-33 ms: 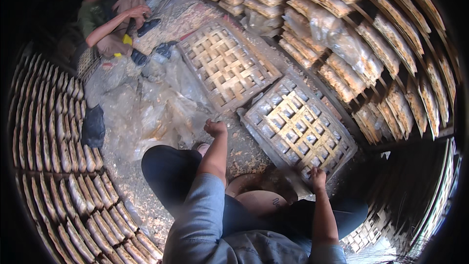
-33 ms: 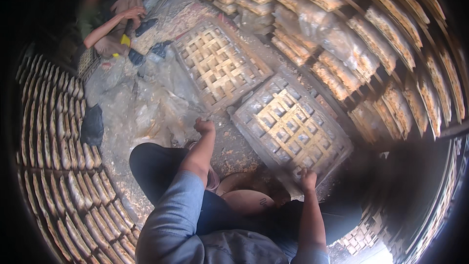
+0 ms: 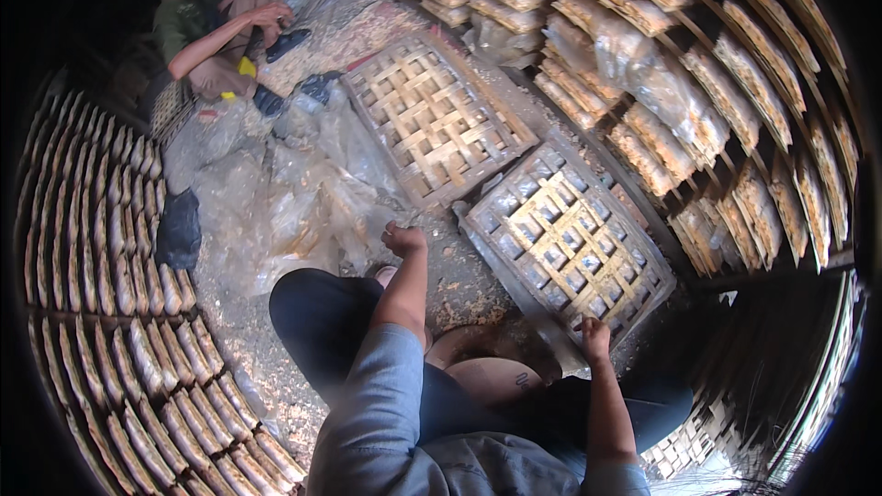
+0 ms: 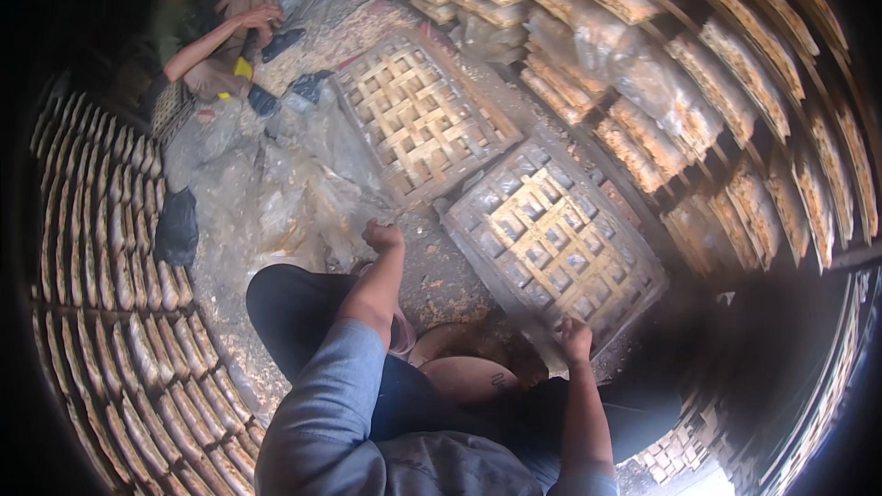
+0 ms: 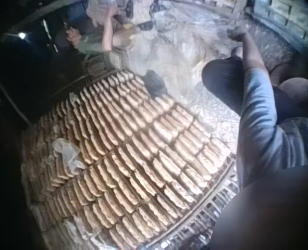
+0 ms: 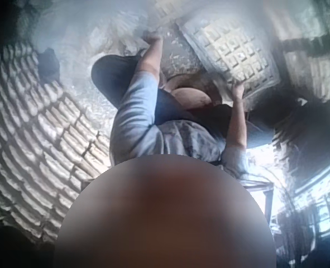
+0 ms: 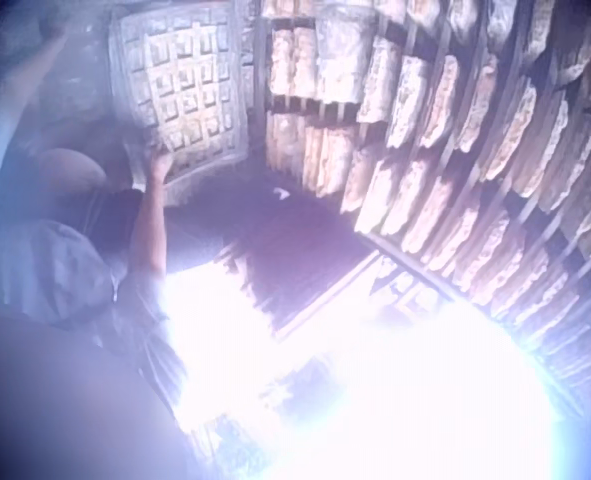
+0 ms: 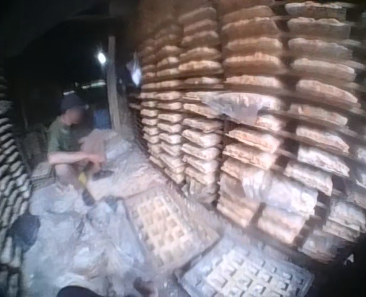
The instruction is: The person assembles a wooden lattice tray by inserting a plastic sheet into the frame, then uses a tool to secure the edges. The person repeats this process with multiple trays, stacking the completed units nearby.
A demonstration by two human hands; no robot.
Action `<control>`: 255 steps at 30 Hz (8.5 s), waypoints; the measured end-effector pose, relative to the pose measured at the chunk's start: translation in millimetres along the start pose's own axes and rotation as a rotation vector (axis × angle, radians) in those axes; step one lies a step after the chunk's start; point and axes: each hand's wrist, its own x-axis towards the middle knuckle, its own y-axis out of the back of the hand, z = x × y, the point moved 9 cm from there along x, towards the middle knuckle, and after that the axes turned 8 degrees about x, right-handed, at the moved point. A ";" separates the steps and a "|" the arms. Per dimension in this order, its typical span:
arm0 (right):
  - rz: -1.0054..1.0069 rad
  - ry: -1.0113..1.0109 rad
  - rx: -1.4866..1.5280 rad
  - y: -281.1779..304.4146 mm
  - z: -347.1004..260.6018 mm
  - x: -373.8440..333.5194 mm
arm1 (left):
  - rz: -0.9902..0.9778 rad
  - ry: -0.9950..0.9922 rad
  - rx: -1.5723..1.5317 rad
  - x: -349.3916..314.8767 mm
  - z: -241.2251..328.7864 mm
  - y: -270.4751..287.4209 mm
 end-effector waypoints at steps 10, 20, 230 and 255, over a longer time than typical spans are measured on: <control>-0.078 0.309 -0.357 -123.3 -113.0 -66.1 | -0.224 -0.003 0.309 69.2 -33.6 20.5; -0.090 0.302 -0.299 -117.8 -114.3 -56.0 | -0.346 0.016 0.062 67.2 -46.9 -41.9; -0.561 0.621 0.487 -143.3 -430.7 -58.6 | -0.529 -1.416 -0.433 -100.8 239.8 375.4; -0.579 0.608 0.062 -96.3 -392.6 -17.3 | 0.011 -1.191 -0.168 -26.7 242.3 400.2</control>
